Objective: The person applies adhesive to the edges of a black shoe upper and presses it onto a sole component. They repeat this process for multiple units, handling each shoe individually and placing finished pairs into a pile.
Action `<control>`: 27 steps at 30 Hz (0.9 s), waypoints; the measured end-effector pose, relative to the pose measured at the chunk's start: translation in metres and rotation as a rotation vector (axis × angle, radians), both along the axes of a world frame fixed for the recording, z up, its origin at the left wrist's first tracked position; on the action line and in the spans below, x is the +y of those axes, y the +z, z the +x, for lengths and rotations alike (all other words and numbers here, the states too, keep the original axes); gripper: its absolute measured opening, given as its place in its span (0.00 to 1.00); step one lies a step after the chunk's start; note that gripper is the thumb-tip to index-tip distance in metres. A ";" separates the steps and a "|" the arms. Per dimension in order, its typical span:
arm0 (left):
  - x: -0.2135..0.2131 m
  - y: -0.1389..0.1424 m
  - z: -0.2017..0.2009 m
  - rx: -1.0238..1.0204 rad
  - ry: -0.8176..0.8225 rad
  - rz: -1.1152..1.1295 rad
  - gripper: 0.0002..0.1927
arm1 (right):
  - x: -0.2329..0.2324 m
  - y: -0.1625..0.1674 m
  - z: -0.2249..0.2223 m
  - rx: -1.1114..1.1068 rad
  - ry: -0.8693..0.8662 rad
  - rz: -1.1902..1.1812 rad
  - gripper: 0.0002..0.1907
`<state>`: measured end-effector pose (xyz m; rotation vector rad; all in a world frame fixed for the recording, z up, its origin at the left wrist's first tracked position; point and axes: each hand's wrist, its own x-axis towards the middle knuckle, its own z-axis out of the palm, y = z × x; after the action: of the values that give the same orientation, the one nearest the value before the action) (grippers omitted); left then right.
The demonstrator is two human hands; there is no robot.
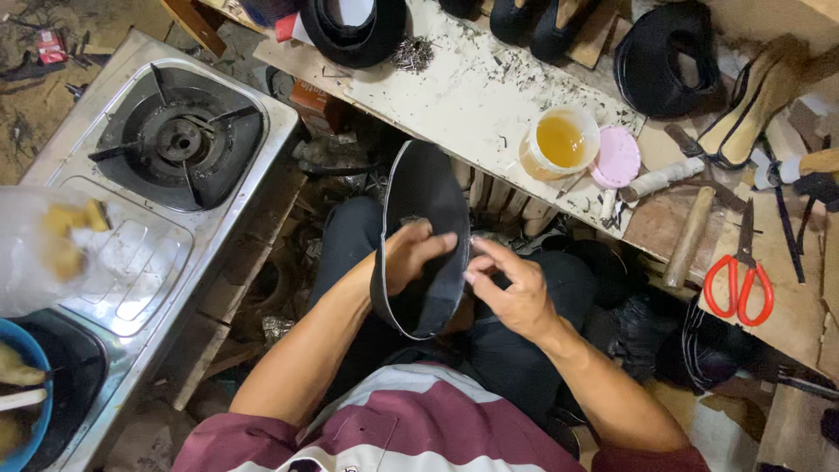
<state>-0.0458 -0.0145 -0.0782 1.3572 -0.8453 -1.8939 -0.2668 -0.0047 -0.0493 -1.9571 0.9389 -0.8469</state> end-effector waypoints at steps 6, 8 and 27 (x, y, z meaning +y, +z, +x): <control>0.006 -0.002 0.009 -0.283 -0.178 -0.203 0.22 | -0.010 0.013 -0.006 0.224 0.075 -0.378 0.19; 0.004 -0.005 0.008 -0.298 -0.171 -0.218 0.23 | -0.013 0.018 -0.005 0.288 0.098 -0.506 0.19; 0.011 -0.018 -0.010 0.107 0.017 0.065 0.16 | 0.030 -0.002 -0.022 0.100 0.198 -0.396 0.15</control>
<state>-0.0556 -0.0039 -0.0957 1.2847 -0.7230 -1.9775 -0.2890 0.0257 -0.0514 -2.4055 0.6518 -0.8755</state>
